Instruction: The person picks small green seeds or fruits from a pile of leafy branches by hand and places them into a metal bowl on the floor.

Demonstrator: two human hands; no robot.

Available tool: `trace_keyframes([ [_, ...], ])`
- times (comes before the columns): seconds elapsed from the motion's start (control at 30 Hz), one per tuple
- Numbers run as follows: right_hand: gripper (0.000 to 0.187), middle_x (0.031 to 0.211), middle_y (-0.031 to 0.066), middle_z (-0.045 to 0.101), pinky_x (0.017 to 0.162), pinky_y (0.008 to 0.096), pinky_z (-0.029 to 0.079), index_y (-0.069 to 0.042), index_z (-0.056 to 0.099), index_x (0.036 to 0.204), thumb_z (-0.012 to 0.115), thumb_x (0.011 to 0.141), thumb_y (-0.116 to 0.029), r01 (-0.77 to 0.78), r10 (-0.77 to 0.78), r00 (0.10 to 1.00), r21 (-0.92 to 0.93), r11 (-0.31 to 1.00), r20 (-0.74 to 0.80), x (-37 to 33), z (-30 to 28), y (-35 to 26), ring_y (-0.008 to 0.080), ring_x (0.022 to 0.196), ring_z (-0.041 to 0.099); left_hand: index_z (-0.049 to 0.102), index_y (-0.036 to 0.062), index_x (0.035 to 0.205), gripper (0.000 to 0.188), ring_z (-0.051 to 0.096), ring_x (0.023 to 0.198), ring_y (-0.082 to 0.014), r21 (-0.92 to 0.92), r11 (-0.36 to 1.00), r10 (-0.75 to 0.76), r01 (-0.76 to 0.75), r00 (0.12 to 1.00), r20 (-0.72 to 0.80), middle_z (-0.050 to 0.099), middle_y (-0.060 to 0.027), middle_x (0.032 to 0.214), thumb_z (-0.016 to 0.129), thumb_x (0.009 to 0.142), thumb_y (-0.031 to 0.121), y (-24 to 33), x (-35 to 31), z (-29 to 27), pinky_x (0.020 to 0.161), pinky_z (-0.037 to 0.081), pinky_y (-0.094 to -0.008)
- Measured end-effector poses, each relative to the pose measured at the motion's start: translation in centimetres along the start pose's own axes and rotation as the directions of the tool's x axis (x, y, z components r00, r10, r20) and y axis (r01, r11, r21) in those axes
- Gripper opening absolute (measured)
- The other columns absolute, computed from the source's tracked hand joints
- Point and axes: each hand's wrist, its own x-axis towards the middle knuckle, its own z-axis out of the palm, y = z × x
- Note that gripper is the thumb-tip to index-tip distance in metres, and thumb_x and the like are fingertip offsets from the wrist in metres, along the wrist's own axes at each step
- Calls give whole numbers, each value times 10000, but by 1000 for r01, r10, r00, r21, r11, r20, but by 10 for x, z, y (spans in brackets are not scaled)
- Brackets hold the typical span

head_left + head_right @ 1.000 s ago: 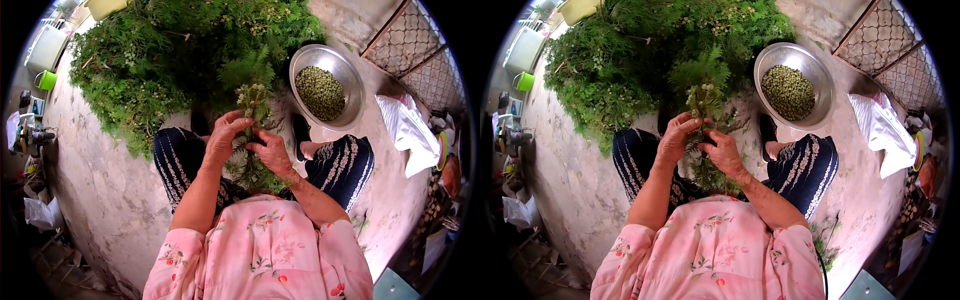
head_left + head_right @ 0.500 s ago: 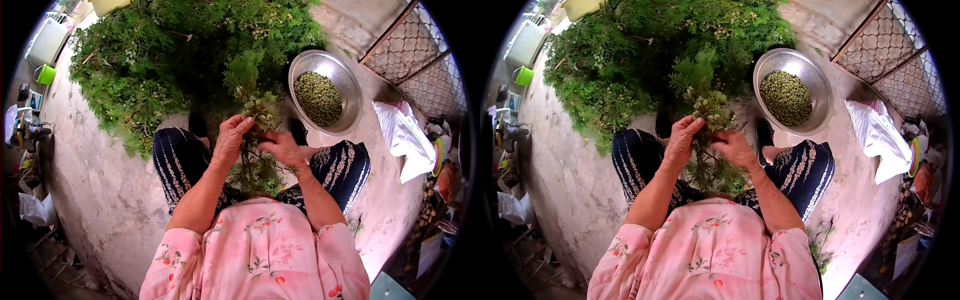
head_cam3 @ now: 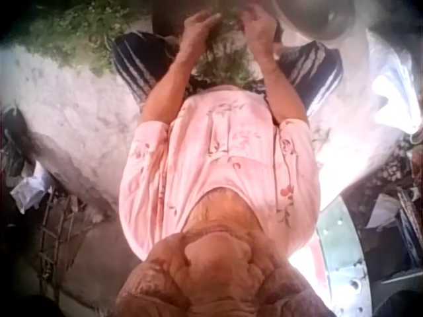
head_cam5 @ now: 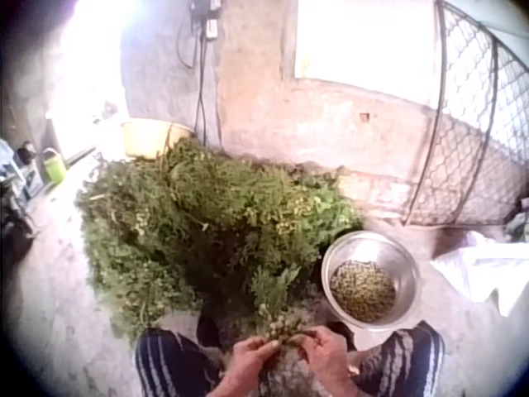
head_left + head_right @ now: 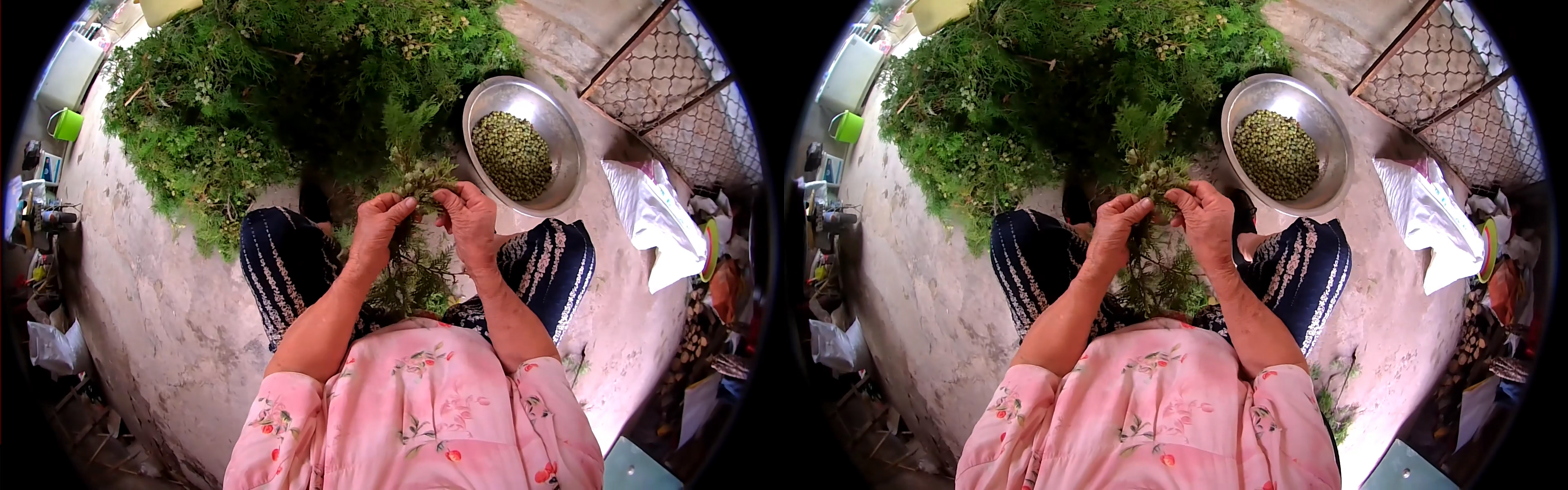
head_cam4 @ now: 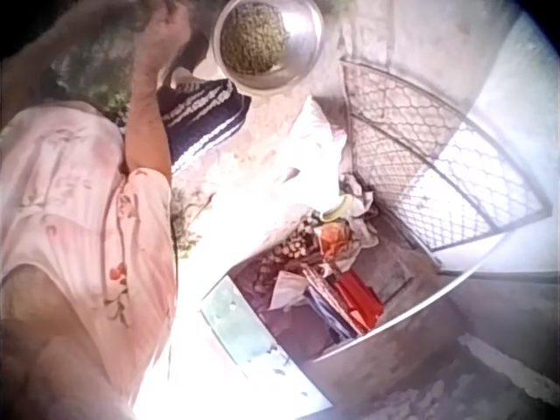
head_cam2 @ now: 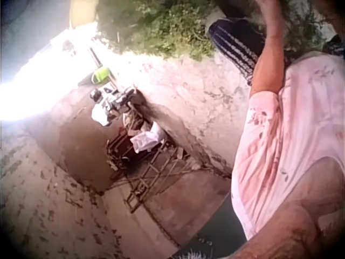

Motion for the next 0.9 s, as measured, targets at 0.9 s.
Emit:
trace_keyframes([
  [0.9, 250, 640, -16, 537, 447, 185, 368, 22, 584, 864, 615, 834, -224, -66, 62, 997, -98, 993, -40, 3, -6, 17, 35, 523, 459, 588, 0, 701, 122, 478, 612, -68, -32, 997, -68, 64, 988, -138, 569, 6, 670, 640, 792, 63, -10, 1, -1, 566, 381, -246],
])
